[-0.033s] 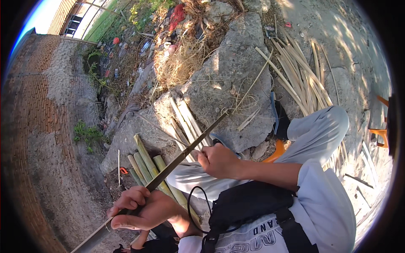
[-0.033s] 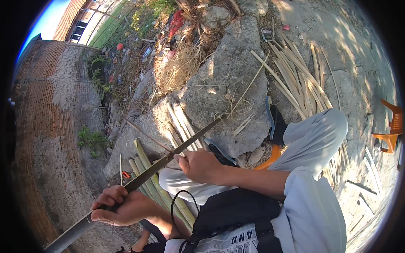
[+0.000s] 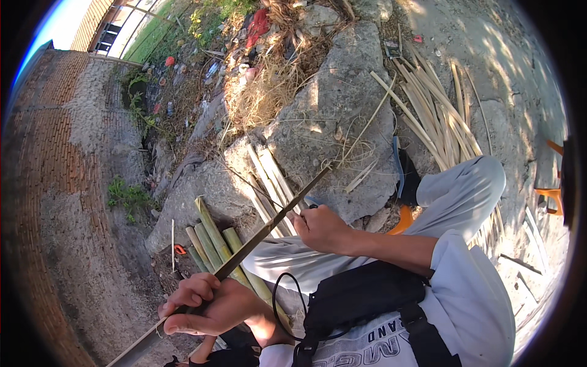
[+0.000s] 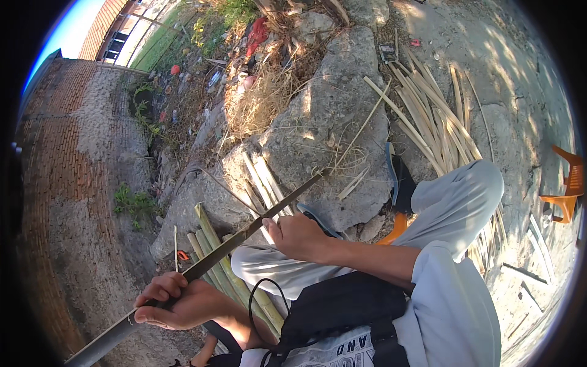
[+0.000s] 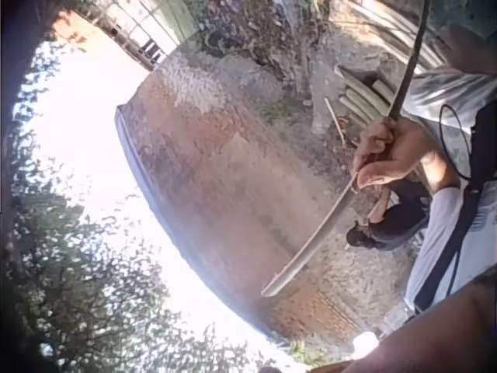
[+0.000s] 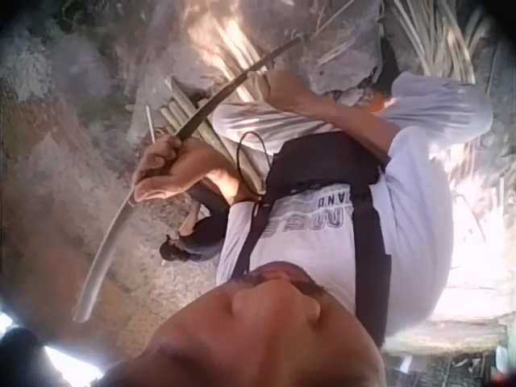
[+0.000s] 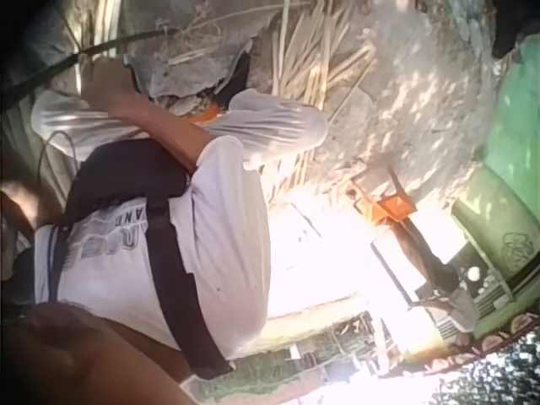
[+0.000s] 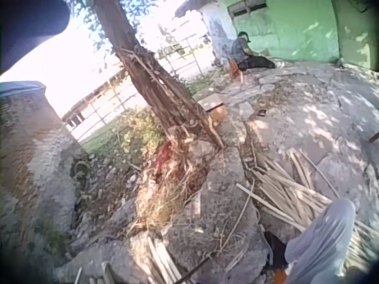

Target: The person trims and scrapes bamboo strips using a knife, shaving off fibers and peeling layers from the bamboo.

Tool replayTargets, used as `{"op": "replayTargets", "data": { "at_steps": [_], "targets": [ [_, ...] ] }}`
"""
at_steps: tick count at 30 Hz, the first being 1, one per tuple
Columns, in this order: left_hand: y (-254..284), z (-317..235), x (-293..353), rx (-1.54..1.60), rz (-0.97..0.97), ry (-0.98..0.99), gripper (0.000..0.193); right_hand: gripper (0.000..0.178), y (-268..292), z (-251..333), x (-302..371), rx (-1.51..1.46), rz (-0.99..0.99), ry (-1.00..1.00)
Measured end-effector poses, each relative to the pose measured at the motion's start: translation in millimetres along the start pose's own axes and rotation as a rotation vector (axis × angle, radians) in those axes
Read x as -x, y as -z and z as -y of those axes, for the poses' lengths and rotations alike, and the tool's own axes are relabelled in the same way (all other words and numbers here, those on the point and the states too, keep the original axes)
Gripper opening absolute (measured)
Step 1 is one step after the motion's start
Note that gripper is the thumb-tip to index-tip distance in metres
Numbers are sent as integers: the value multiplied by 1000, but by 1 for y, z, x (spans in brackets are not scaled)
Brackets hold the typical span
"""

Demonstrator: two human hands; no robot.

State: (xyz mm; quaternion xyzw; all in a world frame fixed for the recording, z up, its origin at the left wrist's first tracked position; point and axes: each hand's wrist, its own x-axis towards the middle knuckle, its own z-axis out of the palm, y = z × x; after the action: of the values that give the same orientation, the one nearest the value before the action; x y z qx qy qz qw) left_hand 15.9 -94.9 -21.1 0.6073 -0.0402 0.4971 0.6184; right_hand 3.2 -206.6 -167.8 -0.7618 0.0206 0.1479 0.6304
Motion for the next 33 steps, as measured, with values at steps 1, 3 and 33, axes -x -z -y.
{"op": "replayTargets", "data": {
  "at_steps": [1, 3, 33],
  "targets": [
    [-1, 1, -1, 6, 0, -2, 42, 55, -2, 4, 5, -21, -26, 48],
    [-3, -2, 3, 83, -20, 13, 42, 57, 1, 16, 22, -41, -52, 78],
    [17, 13, -18, -48, -99, -37, 43, 59, -2, -126, -23, 166, -30, -216]
  ]
}}
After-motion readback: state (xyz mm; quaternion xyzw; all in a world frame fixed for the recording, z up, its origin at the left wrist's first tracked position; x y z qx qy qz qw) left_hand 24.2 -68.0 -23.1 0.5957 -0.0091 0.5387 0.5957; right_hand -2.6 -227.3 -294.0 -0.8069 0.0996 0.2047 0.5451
